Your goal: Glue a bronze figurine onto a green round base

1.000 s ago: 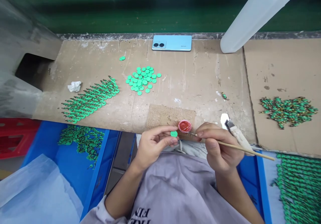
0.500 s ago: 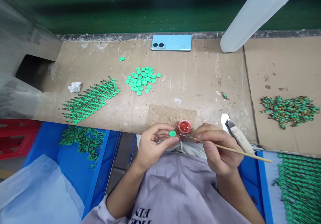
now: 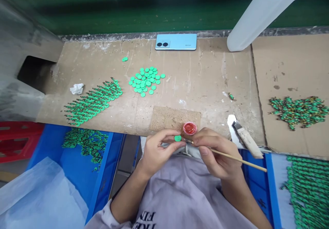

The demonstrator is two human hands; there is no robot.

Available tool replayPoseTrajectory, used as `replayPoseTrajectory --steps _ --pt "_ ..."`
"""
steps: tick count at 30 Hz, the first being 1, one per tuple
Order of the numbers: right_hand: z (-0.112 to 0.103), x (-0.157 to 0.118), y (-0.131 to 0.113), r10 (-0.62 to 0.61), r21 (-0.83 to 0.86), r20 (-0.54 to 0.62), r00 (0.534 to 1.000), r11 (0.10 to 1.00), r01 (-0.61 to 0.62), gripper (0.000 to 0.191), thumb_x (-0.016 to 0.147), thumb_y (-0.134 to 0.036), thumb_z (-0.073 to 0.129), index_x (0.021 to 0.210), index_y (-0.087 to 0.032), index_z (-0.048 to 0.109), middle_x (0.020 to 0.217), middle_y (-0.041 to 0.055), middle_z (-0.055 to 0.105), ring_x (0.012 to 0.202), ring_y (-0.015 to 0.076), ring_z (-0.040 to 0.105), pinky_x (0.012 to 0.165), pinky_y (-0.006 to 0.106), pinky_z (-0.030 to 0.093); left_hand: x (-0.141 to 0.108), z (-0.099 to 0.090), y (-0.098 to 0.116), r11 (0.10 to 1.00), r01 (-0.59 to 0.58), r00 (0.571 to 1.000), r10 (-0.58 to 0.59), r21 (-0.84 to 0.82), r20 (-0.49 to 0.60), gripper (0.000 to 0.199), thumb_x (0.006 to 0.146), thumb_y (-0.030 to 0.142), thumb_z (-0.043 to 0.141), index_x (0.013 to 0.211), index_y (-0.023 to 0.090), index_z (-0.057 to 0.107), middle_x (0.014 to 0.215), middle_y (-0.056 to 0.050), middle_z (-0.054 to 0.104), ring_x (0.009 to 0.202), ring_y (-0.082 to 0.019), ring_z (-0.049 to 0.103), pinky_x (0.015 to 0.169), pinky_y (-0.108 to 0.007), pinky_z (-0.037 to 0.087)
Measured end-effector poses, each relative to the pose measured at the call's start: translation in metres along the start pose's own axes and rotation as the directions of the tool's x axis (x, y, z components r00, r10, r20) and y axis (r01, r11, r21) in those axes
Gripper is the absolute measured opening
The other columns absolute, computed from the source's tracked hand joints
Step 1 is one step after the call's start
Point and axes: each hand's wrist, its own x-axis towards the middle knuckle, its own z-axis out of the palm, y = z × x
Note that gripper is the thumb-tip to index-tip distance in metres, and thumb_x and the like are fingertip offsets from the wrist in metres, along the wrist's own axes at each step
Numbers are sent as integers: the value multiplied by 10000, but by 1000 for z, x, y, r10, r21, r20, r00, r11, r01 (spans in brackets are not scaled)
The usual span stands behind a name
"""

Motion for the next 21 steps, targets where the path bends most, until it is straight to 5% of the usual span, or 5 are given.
replayPoseTrajectory --steps 21 --pt "3 3 1 -31 -99 86 996 994 39 137 1024 -143 538 1053 -223 645 804 43 721 696 191 696 641 325 598 -2 -3 -3 954 -208 978 209 215 20 120 865 272 829 956 212 778 849 -27 845 728 -193 821 680 -242 679"
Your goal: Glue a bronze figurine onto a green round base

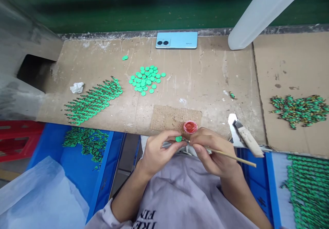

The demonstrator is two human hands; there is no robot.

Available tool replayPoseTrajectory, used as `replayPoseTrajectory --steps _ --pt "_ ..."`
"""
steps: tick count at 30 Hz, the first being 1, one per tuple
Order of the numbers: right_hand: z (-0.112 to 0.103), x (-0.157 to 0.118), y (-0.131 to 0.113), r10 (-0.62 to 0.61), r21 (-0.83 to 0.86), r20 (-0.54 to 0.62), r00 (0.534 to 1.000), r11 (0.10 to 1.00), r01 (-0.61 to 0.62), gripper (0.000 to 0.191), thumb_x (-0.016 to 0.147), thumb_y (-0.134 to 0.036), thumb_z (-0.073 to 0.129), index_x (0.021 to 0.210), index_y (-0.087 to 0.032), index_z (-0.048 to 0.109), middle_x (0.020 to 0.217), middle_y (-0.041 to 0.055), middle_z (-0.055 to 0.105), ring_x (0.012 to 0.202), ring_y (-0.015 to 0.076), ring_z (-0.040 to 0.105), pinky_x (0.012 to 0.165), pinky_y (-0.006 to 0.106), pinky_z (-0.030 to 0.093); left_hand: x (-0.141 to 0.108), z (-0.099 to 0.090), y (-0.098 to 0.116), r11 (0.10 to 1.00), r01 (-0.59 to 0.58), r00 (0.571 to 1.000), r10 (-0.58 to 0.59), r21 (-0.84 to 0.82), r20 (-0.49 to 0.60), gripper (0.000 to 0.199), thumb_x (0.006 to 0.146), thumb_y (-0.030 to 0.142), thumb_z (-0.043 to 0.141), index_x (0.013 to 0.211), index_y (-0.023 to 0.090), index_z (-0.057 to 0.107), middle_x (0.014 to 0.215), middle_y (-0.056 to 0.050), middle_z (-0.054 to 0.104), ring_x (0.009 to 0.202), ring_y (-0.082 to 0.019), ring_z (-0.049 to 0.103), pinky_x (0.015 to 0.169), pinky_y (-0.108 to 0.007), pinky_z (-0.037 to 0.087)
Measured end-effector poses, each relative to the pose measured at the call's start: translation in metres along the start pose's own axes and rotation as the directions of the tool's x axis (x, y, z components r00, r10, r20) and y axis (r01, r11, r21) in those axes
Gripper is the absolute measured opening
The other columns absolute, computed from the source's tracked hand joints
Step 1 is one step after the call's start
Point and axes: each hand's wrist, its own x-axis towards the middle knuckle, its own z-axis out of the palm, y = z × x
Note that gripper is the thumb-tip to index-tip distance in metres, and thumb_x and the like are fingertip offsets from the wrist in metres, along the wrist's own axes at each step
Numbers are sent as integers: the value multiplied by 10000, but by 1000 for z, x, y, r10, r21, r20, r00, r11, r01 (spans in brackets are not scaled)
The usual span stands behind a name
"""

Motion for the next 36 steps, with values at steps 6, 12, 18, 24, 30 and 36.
replayPoseTrajectory --steps 6,12,18,24,30,36 --pt "-2 0 -7 -87 -249 68 994 963 101 126 1005 -158 680 908 -211 620 698 6 667 587 164 612 548 297 508 -2 -2 -4 950 -235 972 224 204 76 92 940 180 704 963 219 783 807 -40 845 679 -198 805 655 -249 635" --pt "-4 -3 -6 48 -33 52 997 998 -46 63 1070 -223 591 1042 -219 648 802 30 721 674 177 681 612 306 567 -2 0 2 981 -144 989 140 129 41 40 909 240 763 931 213 783 786 -33 841 649 -187 802 615 -231 641" --pt "-8 -11 5 147 143 -298 943 984 -108 89 1022 -190 625 1069 -219 696 816 40 732 711 203 708 614 323 572 1 4 -4 994 52 997 -57 -91 -50 165 810 221 876 920 196 756 823 -19 846 729 -198 832 674 -223 677" --pt "-10 1 11 213 -116 -185 959 965 -237 124 1014 -201 629 907 -224 688 737 8 708 609 163 664 552 271 511 3 7 -14 974 119 990 -130 -193 -49 194 787 212 888 906 195 737 811 -12 837 757 -197 837 700 -215 679" --pt "-6 9 12 253 -160 -169 953 947 -280 158 1003 -147 599 886 -230 664 748 -3 721 634 150 691 567 233 528 4 7 -15 979 105 993 -111 -173 -26 172 804 226 878 905 197 742 819 -12 834 756 -195 835 709 -223 683" --pt "-6 10 15 268 -192 -135 954 937 -291 169 1004 -150 600 866 -225 661 739 -2 724 612 147 688 546 237 511 6 7 -17 982 77 996 -82 -171 -19 173 813 221 874 927 195 746 846 -11 830 764 -186 835 720 -205 678"
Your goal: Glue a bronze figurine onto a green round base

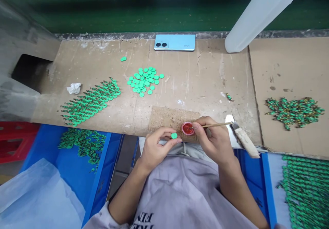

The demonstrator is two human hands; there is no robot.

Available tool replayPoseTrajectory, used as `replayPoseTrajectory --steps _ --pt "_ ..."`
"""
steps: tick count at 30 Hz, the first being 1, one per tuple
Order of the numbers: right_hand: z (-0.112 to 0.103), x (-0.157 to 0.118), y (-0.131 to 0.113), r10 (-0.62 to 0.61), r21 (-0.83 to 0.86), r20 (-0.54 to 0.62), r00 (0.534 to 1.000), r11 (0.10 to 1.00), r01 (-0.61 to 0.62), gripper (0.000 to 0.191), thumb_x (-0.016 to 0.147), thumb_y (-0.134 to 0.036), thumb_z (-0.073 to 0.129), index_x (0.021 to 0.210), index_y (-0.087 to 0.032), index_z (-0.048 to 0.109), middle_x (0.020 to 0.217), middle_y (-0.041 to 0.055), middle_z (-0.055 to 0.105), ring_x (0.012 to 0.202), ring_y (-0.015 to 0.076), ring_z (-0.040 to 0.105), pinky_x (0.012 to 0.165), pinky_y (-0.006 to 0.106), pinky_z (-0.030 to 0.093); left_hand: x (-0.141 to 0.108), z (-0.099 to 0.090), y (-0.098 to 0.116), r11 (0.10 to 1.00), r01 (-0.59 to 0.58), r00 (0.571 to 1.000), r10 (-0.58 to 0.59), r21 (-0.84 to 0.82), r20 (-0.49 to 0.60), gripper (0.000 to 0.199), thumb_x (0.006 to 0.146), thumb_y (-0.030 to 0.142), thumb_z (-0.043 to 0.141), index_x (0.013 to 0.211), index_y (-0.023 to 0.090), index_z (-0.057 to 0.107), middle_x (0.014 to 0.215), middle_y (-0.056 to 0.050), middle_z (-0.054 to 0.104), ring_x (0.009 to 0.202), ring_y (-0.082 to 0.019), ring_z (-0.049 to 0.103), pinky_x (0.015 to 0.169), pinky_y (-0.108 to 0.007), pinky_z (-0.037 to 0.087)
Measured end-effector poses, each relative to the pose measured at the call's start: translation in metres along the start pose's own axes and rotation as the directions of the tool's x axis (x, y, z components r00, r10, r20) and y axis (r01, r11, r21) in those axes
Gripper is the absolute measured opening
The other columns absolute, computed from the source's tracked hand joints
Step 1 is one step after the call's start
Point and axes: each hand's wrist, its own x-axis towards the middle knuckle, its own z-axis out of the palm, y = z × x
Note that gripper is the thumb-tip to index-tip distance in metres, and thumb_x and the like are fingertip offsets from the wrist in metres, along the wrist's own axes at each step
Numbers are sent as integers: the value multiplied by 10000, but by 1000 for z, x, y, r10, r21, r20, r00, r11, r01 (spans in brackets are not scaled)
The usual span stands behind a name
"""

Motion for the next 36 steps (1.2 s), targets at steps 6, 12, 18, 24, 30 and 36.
replayPoseTrajectory --steps 6,12,18,24,30,36 --pt "1 1 1 -6 6 9 1000 1000 6 179 1002 -155 602 851 -226 666 740 -1 724 610 150 687 547 239 505 0 -1 -1 1000 -25 1000 25 4 10 174 825 236 868 944 191 750 851 -13 827 765 -179 833 729 -195 674" --pt "0 2 -1 5 1 11 1000 1000 -5 182 1004 -152 594 855 -230 663 741 1 727 609 155 690 543 239 499 1 -1 -1 999 -28 999 28 18 19 172 830 239 865 951 192 753 861 -17 829 765 -176 831 731 -196 674" --pt "-1 2 0 4 8 23 1000 1000 -4 183 1005 -139 597 860 -230 663 754 -8 727 627 145 692 557 231 497 0 -1 -3 999 -42 999 42 9 15 172 828 243 867 947 196 751 845 -11 822 750 -169 826 726 -193 670" --pt "-3 -5 3 17 91 3 1000 996 -17 144 1022 -146 579 918 -230 634 770 -19 676 645 125 657 583 221 495 -2 -2 -4 999 -41 999 41 18 13 175 825 233 867 951 193 751 847 -15 819 746 -166 820 719 -195 663" --pt "-3 -10 8 9 106 53 999 994 -15 102 1049 -177 530 1053 -224 620 901 29 705 768 162 695 648 260 538 -2 0 -3 999 -27 999 26 31 20 171 836 255 856 952 194 748 849 -19 819 756 -174 817 732 -222 669" --pt "-2 -9 7 -33 113 103 994 993 21 97 1038 -176 541 1080 -224 615 930 49 721 806 189 708 687 301 560 1 0 0 996 42 998 -45 79 33 180 865 328 826 969 206 744 900 -34 832 782 -197 819 756 -275 688"
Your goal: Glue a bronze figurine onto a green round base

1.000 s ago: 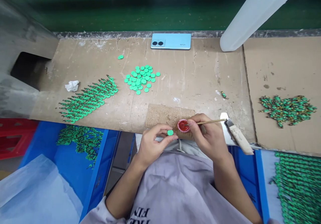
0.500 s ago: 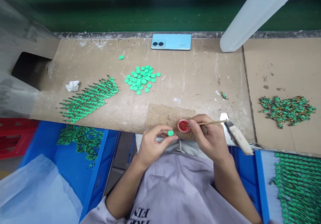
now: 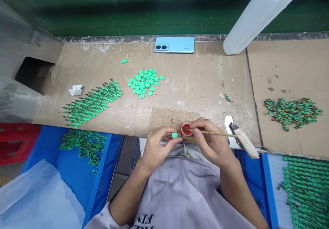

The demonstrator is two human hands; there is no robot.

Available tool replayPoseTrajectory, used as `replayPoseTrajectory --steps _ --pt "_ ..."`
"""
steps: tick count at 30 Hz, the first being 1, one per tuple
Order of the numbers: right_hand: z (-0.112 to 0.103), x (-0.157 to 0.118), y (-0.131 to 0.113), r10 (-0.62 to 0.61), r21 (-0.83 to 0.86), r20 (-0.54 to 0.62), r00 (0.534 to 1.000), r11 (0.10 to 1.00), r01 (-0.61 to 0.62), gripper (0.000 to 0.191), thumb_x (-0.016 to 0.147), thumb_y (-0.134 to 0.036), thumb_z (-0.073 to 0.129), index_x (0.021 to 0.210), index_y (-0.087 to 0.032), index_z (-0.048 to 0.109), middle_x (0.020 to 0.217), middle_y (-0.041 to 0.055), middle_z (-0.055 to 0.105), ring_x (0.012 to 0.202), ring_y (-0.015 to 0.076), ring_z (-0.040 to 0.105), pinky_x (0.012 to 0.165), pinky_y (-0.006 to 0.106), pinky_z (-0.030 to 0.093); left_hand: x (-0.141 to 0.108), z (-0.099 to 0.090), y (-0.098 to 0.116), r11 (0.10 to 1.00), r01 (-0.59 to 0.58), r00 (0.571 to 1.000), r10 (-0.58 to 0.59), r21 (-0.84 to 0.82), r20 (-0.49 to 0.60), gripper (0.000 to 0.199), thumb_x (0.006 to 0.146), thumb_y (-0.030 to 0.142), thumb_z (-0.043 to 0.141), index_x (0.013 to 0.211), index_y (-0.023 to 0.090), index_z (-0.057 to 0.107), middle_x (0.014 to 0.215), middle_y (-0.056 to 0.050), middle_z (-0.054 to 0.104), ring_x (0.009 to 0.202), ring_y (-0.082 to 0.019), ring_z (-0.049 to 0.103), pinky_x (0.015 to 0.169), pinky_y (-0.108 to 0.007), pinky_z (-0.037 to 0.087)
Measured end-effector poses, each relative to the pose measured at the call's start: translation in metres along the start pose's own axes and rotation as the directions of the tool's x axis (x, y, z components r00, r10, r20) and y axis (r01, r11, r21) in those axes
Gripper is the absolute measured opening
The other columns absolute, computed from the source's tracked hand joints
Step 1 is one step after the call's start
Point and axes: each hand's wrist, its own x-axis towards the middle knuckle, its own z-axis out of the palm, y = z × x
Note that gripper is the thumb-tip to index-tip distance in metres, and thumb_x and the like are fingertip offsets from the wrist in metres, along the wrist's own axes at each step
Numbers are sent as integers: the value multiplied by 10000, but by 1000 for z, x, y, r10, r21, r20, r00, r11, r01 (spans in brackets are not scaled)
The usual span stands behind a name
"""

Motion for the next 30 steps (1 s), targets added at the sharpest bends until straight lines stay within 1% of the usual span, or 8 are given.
replayPoseTrajectory --steps 5,7,9,12,15,18,25,30 --pt "-2 -1 1 -17 32 9 1000 999 17 116 1014 -147 565 1084 -224 618 943 48 717 828 185 708 695 293 557 2 0 2 1000 13 1000 -13 3 12 153 874 304 813 966 208 738 897 -28 834 785 -195 821 749 -268 686" --pt "-2 -2 2 -22 58 -14 1000 998 23 121 1007 -139 572 1074 -226 623 934 49 707 837 192 707 701 304 559 1 1 2 1000 -9 1000 9 -4 10 156 870 298 819 971 208 741 915 -30 838 787 -191 821 752 -264 684" --pt "-3 -4 1 -38 86 -61 997 995 43 132 999 -127 571 1061 -228 629 910 48 692 828 197 698 692 312 557 0 0 1 999 -46 999 46 -11 5 160 863 287 829 970 202 745 920 -34 840 791 -186 822 758 -253 680" --pt "-3 -6 -5 -78 154 -95 992 984 92 156 988 -112 552 1050 -229 633 867 46 677 771 195 677 647 316 553 -2 0 1 996 -93 996 93 -1 3 165 857 289 841 951 190 749 868 -34 838 753 -178 819 717 -228 670" --pt "-1 -7 -13 -136 214 -48 989 966 144 173 978 -107 529 1039 -233 630 821 41 680 716 195 673 624 326 571 -4 -1 2 993 -116 993 116 30 2 200 849 339 853 928 184 755 813 -32 833 678 -173 805 648 -217 658" --pt "2 -7 -18 -170 185 -14 985 968 170 185 957 -95 531 1029 -237 626 801 34 694 700 191 689 626 323 588 -5 -1 6 989 -142 990 142 31 2 225 845 377 855 903 185 753 784 -28 830 652 -169 800 621 -209 654" --pt "2 -5 -18 -170 129 8 985 977 167 196 932 -85 527 992 -247 618 749 17 687 647 188 676 585 306 560 -4 0 9 983 -180 984 180 45 1 209 847 370 854 875 192 749 757 -17 824 641 -172 803 622 -219 667" --pt "1 -4 -17 -188 123 42 981 976 182 188 939 -87 518 994 -242 609 750 11 672 633 173 653 574 294 546 -4 -1 8 977 -210 978 210 38 0 198 845 343 859 889 187 745 754 -11 823 642 -157 802 622 -186 656"
